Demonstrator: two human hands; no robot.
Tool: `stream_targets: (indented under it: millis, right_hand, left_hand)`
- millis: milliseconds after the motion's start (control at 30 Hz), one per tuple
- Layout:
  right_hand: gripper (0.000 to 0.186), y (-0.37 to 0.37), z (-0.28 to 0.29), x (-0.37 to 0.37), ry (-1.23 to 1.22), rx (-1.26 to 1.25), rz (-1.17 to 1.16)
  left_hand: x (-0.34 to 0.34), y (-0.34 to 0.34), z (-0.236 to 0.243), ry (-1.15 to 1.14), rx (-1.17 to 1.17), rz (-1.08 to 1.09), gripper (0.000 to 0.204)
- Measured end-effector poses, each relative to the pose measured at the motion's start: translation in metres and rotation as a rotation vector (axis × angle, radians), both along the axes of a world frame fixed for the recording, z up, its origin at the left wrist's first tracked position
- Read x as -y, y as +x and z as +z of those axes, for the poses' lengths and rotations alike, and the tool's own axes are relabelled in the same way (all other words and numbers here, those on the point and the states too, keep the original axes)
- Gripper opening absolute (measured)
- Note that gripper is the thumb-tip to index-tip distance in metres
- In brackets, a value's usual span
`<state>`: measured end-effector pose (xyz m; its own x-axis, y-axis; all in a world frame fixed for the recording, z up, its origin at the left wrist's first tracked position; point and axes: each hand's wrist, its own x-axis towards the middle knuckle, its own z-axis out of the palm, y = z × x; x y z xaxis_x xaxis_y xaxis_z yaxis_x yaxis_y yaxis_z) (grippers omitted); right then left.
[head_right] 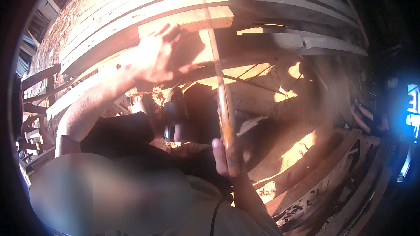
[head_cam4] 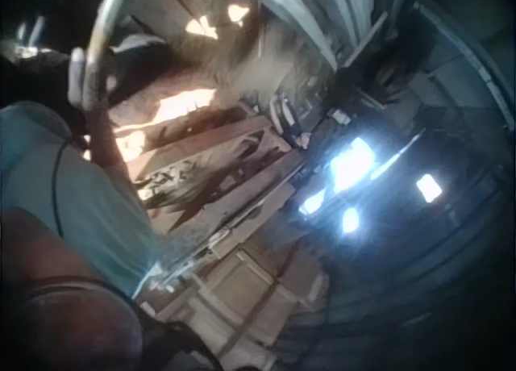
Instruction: The person sits on the ground and uses a hand saw to cut a wooden plank that is part of a larger wooden structure. The person holds the plank with one hand and saws with the other, generating sawdust.
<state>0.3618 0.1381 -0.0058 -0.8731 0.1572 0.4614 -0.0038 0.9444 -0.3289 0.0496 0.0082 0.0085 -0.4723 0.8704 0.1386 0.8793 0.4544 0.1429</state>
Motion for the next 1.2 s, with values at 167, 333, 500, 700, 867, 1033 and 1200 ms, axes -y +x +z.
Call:
stream_targets:
  millis: [167, 333, 500, 700, 867, 1033, 1200]
  right_hand:
    - [0.016, 0.025, -0.028, -0.007, -0.076, -0.028, 0.144]
    - [0.02, 0.038, -0.024, 0.01, -0.261, -0.049, 0.077]
    - [0.02, 0.056, -0.053, -0.013, -0.184, 0.07, 0.095]
    - [0.018, 0.028, -0.033, -0.013, -0.134, 0.047, 0.072]
    - [0.01, -0.031, -0.012, -0.005, 0.116, -0.237, 0.061]
    - [0.006, 0.047, -0.055, -0.016, 0.11, -0.305, 0.037]
    - [0.011, 0.037, -0.054, -0.024, 0.335, -0.535, 0.136]
  left_hand:
    - [0.024, -0.019, -0.001, -0.012, -0.021, 0.118, 0.09]
    - [0.008, -0.026, -0.01, 0.011, 0.004, 0.0, 0.085]
    - [0.013, -0.034, -0.019, 0.14, -0.103, -0.038, 0.081]
    - [0.02, -0.03, -0.014, 0.088, -0.084, -0.012, 0.085]
    - [0.007, -0.012, -0.01, -0.011, -0.163, -0.013, 0.091]
    - [0.011, -0.013, -0.005, -0.004, -0.03, 0.061, 0.093]
    - [0.009, -0.015, -0.012, 0.033, -0.065, -0.02, 0.089]
